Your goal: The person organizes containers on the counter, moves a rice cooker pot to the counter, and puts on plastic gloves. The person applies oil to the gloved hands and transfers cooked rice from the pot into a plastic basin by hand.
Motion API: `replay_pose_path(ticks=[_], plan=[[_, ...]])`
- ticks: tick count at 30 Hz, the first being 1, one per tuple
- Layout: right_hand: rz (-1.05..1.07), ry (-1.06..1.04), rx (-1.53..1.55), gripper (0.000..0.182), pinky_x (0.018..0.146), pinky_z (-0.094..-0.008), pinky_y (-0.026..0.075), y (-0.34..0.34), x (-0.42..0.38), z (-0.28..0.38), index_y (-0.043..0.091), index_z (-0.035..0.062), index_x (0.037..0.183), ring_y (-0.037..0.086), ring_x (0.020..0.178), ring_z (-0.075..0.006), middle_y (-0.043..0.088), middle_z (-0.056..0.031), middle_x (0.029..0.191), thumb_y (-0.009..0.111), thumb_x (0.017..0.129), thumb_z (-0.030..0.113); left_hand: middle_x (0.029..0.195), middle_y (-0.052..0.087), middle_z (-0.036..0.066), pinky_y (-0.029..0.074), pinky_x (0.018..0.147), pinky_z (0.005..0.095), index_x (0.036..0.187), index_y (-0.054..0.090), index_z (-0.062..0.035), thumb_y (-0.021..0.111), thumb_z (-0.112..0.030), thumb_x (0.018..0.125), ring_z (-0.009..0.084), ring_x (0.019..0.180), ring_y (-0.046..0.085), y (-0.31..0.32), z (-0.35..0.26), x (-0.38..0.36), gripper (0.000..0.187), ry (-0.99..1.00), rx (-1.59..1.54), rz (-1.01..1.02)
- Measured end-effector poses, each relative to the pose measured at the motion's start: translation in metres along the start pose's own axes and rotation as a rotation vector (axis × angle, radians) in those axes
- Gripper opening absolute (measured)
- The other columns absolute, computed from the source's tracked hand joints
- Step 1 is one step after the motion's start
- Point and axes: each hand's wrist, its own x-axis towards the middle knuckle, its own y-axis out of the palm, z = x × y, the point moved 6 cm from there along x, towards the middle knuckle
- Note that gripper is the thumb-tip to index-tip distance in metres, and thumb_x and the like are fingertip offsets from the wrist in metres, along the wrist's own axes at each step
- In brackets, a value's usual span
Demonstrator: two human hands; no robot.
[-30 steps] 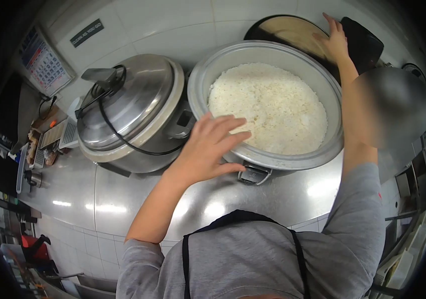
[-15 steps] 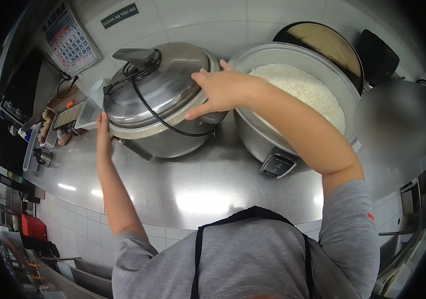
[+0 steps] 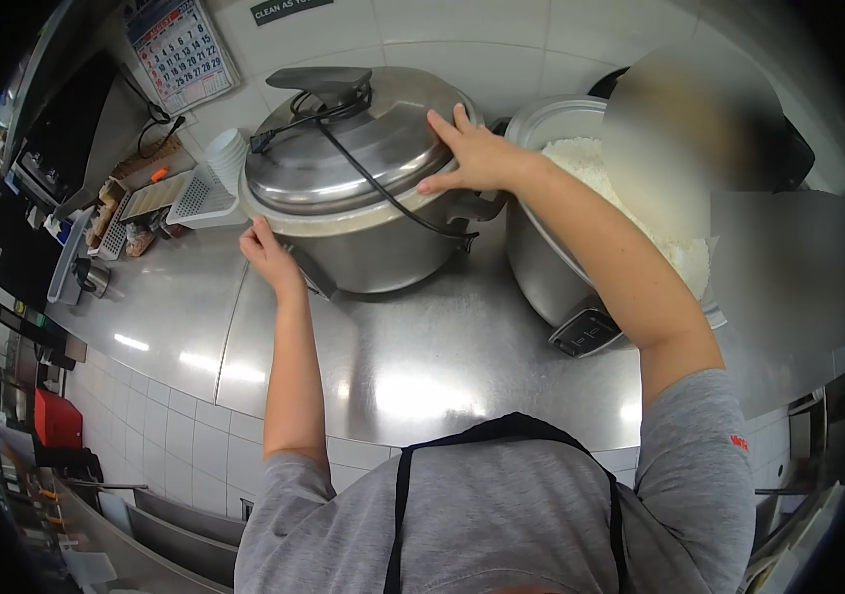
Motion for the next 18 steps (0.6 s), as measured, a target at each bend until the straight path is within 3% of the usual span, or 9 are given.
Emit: replay_pose_path(ticks=[2, 8, 11, 13, 15, 16, 18], plan=[[0.016, -0.034, 0.015, 0.113, 0.107, -0.0483, 0.025, -0.004, 0.012, -0.01, 0.01, 0.0177, 0.146, 0.02, 0.13, -0.0512, 0.006, -0.0287, 0.147, 0.062, 0.063, 0.074, 0.092, 0.042, 0.007, 0.035, 0.077, 0.029, 0.09, 0.047, 0.0006, 0.05, -0.036, 0.093, 0.0167, 0.081, 0.04, 0.003, -0.01, -0.002, 0.037, 0.112, 0.175, -0.042], [0.039, -0.05, -0.021, 0.116, 0.109, -0.0486, 0.021, -0.006, 0.033, -0.021, 0.009, 0.0182, 0.146, 0.027, 0.132, -0.0418, 0.008, -0.0256, 0.148, 0.063, 0.06, 0.073, 0.093, 0.043, 0.009, 0.035, 0.079, 0.0295, 0.088, 0.046, 0.0006, 0.054, -0.034, 0.092, 0.0177, 0.083, 0.04, 0.004, -0.013, -0.007, 0.036, 0.109, 0.161, -0.018], [0.035, -0.029, -0.049, 0.112, 0.109, -0.0484, 0.02, -0.01, 0.039, -0.029, 0.012, 0.0216, 0.146, 0.025, 0.133, -0.04, 0.01, -0.0248, 0.148, 0.062, 0.061, 0.073, 0.102, 0.043, 0.011, 0.035, 0.084, 0.0312, 0.102, 0.047, 0.0024, 0.059, -0.033, 0.089, 0.02, 0.092, 0.043, 0.002, -0.01, -0.015, 0.04, 0.166, 0.153, 0.108], [0.034, -0.053, 0.0, 0.107, 0.109, -0.0497, 0.018, -0.013, 0.04, -0.033, 0.014, 0.0262, 0.146, 0.024, 0.134, -0.0388, 0.013, -0.0244, 0.148, 0.06, 0.062, 0.074, 0.115, 0.04, 0.015, 0.033, 0.093, 0.0343, 0.119, 0.041, 0.0041, 0.067, -0.03, 0.083, 0.0247, 0.106, 0.042, 0.004, -0.024, -0.036, 0.055, 0.378, 0.317, 0.204], [0.03, -0.016, 0.041, 0.104, 0.104, -0.0621, 0.012, -0.007, 0.039, -0.037, 0.015, 0.0271, 0.146, 0.024, 0.135, -0.0369, 0.019, -0.0209, 0.148, 0.058, 0.064, 0.074, 0.124, 0.035, 0.018, 0.029, 0.1, 0.0367, 0.129, 0.033, 0.0048, 0.072, -0.027, 0.079, 0.0282, 0.117, 0.037, 0.003, -0.015, -0.039, 0.071, 0.346, 0.259, 0.259], [0.012, 0.02, -0.023, 0.103, 0.099, -0.0638, 0.019, -0.008, 0.035, -0.034, 0.016, 0.0233, 0.145, 0.033, 0.13, -0.0354, 0.025, -0.0164, 0.146, 0.056, 0.065, 0.075, 0.125, 0.035, 0.018, 0.028, 0.102, 0.0374, 0.128, 0.033, 0.005, 0.073, -0.024, 0.077, 0.0284, 0.118, 0.037, 0.004, -0.01, -0.037, 0.071, 0.335, 0.224, 0.255], [-0.03, 0.021, -0.095, 0.093, 0.097, -0.0676, 0.017, -0.01, 0.025, -0.029, 0.023, 0.016, 0.142, 0.033, 0.132, -0.0297, 0.028, -0.012, 0.145, 0.058, 0.072, 0.065, 0.127, 0.034, 0.018, 0.028, 0.102, 0.038, 0.13, 0.031, 0.0053, 0.074, -0.026, 0.077, 0.0286, 0.118, 0.036, 0.007, -0.015, -0.039, 0.075, 0.358, 0.329, 0.217]])
